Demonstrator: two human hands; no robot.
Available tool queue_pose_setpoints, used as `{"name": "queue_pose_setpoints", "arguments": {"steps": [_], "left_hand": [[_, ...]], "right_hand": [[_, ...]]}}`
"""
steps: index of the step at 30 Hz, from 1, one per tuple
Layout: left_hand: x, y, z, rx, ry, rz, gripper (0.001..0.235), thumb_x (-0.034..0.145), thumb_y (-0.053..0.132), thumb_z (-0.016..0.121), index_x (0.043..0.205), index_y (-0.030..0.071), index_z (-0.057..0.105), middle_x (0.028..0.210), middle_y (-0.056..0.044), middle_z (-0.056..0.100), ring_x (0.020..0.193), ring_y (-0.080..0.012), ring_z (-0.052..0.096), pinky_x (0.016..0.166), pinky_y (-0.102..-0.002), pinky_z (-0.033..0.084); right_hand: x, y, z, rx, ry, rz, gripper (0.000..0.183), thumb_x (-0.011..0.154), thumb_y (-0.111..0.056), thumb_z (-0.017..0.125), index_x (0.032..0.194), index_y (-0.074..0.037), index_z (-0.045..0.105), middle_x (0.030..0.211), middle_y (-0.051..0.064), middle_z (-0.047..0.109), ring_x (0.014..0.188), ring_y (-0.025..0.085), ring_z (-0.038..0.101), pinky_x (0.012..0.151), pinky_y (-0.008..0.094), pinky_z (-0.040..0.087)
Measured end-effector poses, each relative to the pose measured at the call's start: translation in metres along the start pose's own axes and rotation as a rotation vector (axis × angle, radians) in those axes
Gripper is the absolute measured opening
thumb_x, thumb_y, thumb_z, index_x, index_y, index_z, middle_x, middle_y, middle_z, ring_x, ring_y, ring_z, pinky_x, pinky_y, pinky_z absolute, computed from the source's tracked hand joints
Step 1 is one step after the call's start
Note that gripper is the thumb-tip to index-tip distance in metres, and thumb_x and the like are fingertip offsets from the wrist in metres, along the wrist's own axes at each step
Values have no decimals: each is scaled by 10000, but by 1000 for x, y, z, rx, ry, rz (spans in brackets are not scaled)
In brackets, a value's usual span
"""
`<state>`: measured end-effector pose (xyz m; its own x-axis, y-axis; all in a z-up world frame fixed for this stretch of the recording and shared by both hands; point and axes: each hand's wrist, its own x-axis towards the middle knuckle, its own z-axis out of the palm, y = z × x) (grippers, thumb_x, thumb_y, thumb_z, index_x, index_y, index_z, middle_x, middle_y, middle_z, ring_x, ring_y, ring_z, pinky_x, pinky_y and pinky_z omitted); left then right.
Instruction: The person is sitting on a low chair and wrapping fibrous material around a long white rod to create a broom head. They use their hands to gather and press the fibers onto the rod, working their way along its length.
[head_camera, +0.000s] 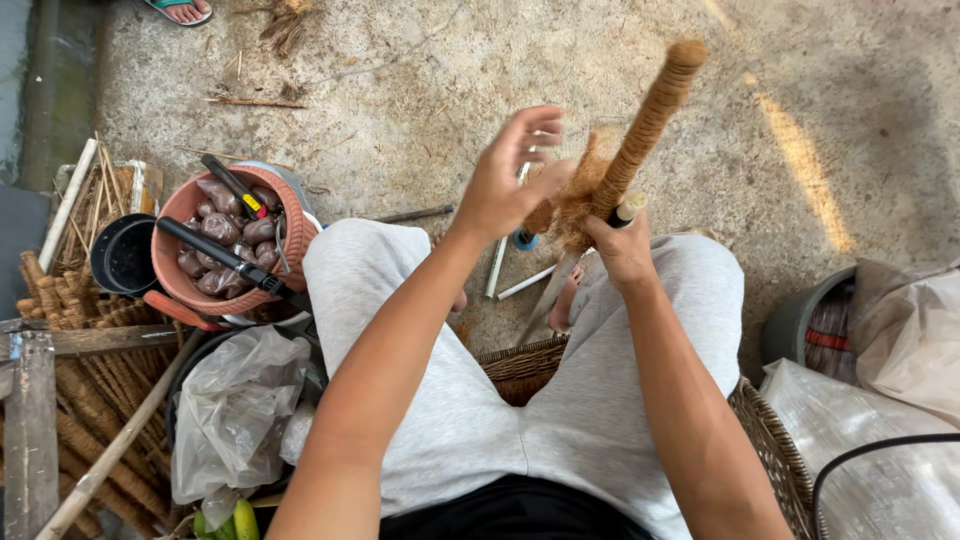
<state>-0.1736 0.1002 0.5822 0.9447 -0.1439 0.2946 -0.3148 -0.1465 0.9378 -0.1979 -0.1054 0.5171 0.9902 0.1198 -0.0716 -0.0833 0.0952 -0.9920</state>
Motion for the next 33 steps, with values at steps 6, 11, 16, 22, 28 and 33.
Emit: {"name": "queue_pose_setpoints", "arguments": {"steps": [6, 11, 16, 22, 28, 33], "left_hand": [[-71, -39, -4, -131, -115, -264, 924, 859, 536, 791, 1516, 25, 390, 1445, -218, 505, 1267, -272, 556, 1029, -424, 485], [-72, -64, 7, -44, 77, -444, 625, 917, 525, 697, 1308, 39, 652, 1123, -137, 742, 886, -166, 669, 775, -304, 529], [-69, -66, -23, -128, 293, -516, 427, 943, 440, 683, 1161, 79, 747, 1000, -20, 775, 839, -69, 687, 757, -211, 544], [-79, -59, -47, -185, 469, -401, 401, 977, 444, 668, 1148, 88, 743, 1007, -8, 769, 872, -72, 694, 774, -231, 549], [-77, -51, -40, -37, 236, -727, 459, 957, 493, 662, 1138, 82, 757, 907, -75, 729, 751, -126, 662, 731, -252, 493], [-71, -56, -13, -196, 192, -460, 567, 937, 517, 701, 1184, 10, 760, 957, -94, 764, 806, -113, 652, 741, -248, 522]], "right_hand": [[4, 18, -4, 230, 60, 99, 241, 868, -3, 668, 1107, -19, 639, 992, 28, 697, 835, 128, 678, 743, 284, 587], [7, 33, 0, 184, 15, 146, 239, 894, -53, 676, 1131, -24, 667, 976, 16, 686, 825, 116, 629, 706, 282, 535], [14, 24, -2, -90, 184, 93, 198, 894, -63, 738, 1050, -23, 623, 905, 26, 669, 772, 121, 642, 680, 289, 542], [13, 16, 15, -144, 249, 59, 248, 872, -71, 782, 1060, -32, 624, 904, 50, 704, 751, 123, 660, 650, 283, 558], [1, -1, 16, -66, -50, 119, 292, 852, -8, 699, 1144, -16, 701, 954, 67, 740, 788, 131, 696, 669, 286, 584], [-8, -7, 23, -133, -177, 121, 399, 831, 21, 696, 1227, -18, 714, 954, 53, 719, 813, 114, 652, 715, 273, 551]]}}
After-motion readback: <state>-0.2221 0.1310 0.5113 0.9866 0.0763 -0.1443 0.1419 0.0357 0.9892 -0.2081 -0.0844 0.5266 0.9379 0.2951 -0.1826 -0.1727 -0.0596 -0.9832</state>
